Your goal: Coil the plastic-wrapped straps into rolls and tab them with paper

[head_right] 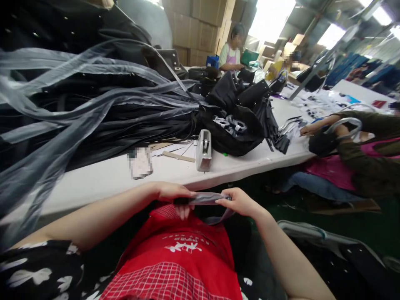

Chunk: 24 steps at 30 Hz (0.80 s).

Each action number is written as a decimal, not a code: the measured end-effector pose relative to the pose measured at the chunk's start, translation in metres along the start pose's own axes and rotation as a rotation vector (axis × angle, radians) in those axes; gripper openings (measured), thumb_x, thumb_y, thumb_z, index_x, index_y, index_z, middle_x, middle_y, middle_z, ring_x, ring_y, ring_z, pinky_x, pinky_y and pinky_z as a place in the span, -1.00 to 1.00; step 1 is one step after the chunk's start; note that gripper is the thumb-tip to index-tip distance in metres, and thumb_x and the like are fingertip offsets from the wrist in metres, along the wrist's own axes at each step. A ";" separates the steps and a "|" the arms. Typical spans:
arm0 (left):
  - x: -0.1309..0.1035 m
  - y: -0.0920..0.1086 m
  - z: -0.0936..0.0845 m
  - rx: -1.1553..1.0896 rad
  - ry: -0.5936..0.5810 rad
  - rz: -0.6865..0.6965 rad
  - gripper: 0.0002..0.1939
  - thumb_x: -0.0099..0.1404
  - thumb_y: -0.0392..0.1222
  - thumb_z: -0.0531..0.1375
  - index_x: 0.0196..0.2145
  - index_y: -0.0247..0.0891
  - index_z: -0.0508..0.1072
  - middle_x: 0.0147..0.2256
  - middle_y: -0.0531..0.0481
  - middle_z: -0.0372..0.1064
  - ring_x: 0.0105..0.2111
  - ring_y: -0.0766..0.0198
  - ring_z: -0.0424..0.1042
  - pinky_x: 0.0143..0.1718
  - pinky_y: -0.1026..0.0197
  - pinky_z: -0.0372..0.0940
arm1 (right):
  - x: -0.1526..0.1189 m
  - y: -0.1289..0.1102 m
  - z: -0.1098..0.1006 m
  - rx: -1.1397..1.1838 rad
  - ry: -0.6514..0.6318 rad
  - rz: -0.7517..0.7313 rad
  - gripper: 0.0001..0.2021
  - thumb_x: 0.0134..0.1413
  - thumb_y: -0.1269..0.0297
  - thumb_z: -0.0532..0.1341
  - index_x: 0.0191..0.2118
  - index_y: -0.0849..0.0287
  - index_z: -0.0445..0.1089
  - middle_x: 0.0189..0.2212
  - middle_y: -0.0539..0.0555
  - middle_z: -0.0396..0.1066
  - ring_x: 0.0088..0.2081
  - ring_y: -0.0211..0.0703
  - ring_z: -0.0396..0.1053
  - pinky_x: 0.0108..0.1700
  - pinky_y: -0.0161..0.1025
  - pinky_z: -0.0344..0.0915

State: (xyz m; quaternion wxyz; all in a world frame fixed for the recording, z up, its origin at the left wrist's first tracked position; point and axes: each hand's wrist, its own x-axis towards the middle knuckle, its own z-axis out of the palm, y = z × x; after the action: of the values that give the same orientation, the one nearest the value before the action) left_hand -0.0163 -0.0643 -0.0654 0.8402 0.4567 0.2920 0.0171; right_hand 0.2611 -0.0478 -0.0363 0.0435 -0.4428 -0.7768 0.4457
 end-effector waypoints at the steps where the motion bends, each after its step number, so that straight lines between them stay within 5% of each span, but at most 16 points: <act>1: -0.005 0.001 -0.008 0.010 0.010 -0.012 -0.46 0.15 0.31 0.19 -0.46 -0.30 0.49 -0.69 0.06 0.27 -0.72 0.34 0.20 -0.64 0.28 0.20 | 0.000 0.002 -0.008 0.000 0.015 0.016 -0.59 0.07 -0.03 0.23 -0.52 0.26 0.36 -0.61 -0.09 0.18 -0.52 -0.33 0.10 -0.49 -0.37 0.01; 7: -0.024 0.020 -0.033 -0.208 0.042 0.144 -0.61 0.24 0.07 0.22 -0.51 -0.33 0.37 -0.71 0.20 -0.01 -0.74 0.49 -0.07 -0.70 0.40 0.02 | 0.000 0.008 -0.025 -0.076 0.069 0.033 -0.70 -0.04 0.06 0.32 -0.35 0.24 0.43 -0.51 -0.06 0.31 -0.46 -0.27 0.20 -0.42 -0.36 0.09; 12: -0.027 0.067 -0.041 -0.690 0.046 0.484 -0.68 0.43 -0.15 0.01 -0.46 -0.32 0.31 -0.68 0.27 -0.16 -0.77 0.53 -0.16 -0.72 0.46 -0.02 | 0.015 -0.007 0.010 -0.007 0.095 -0.010 -0.78 0.15 0.16 0.17 -0.29 0.20 0.46 -0.47 -0.02 0.37 -0.43 -0.26 0.25 -0.36 -0.35 0.16; 16: -0.007 0.103 -0.044 -0.829 0.264 0.847 -0.70 0.47 -0.23 -0.08 -0.38 -0.33 0.32 -0.65 0.21 0.03 -0.73 0.52 0.11 -0.57 0.45 0.20 | 0.032 -0.038 0.043 0.232 0.000 -0.062 -0.65 0.26 0.08 0.07 -0.26 0.23 0.48 -0.65 -0.09 0.21 -0.60 -0.34 0.13 -0.52 -0.39 0.10; 18: 0.009 0.109 -0.039 -0.656 0.522 0.962 -0.76 0.45 -0.18 -0.03 -0.32 -0.31 0.35 -0.55 0.10 0.24 -0.57 0.44 0.33 -0.37 0.36 0.32 | 0.036 -0.053 0.045 0.391 -0.041 -0.136 -0.59 0.27 0.01 0.05 -0.26 0.25 0.48 -0.70 -0.12 0.14 -0.66 -0.38 0.07 -0.57 -0.40 0.05; 20: 0.024 0.105 -0.028 -0.227 0.759 0.965 -0.78 0.39 -0.10 0.06 -0.33 -0.28 0.37 -0.46 0.01 0.35 -0.41 0.30 0.42 -0.26 0.27 0.31 | 0.037 -0.060 0.035 0.561 0.018 -0.215 -0.54 0.25 -0.05 0.06 -0.34 0.28 0.47 -0.74 -0.12 0.14 -0.69 -0.39 0.04 -0.60 -0.41 0.02; 22: 0.033 0.092 -0.013 0.325 0.801 0.861 -0.74 0.35 -0.05 0.08 -0.42 -0.24 0.37 -0.47 -0.01 0.35 -0.39 0.24 0.38 -0.27 0.23 0.26 | 0.037 -0.056 0.017 0.724 0.190 -0.237 -0.51 0.21 -0.08 0.08 -0.48 0.27 0.43 -0.79 -0.11 0.13 -0.74 -0.40 0.01 -0.62 -0.39 0.04; 24: 0.035 0.077 0.002 0.745 0.705 0.723 -0.68 0.37 -0.04 0.02 -0.49 -0.22 0.33 -0.50 0.01 0.31 -0.45 0.25 0.30 -0.32 0.22 0.20 | 0.037 -0.041 -0.002 0.835 0.341 -0.179 -0.48 0.18 -0.09 0.07 -0.64 0.21 0.31 -0.86 -0.11 0.07 -0.79 -0.38 -0.02 -0.60 -0.35 0.12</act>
State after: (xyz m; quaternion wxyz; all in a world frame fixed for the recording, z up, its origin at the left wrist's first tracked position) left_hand 0.0321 -0.0110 -0.0209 0.4190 0.7556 0.3648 0.3470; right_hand 0.2128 -0.0284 -0.0174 0.3838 -0.3857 -0.5475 0.6357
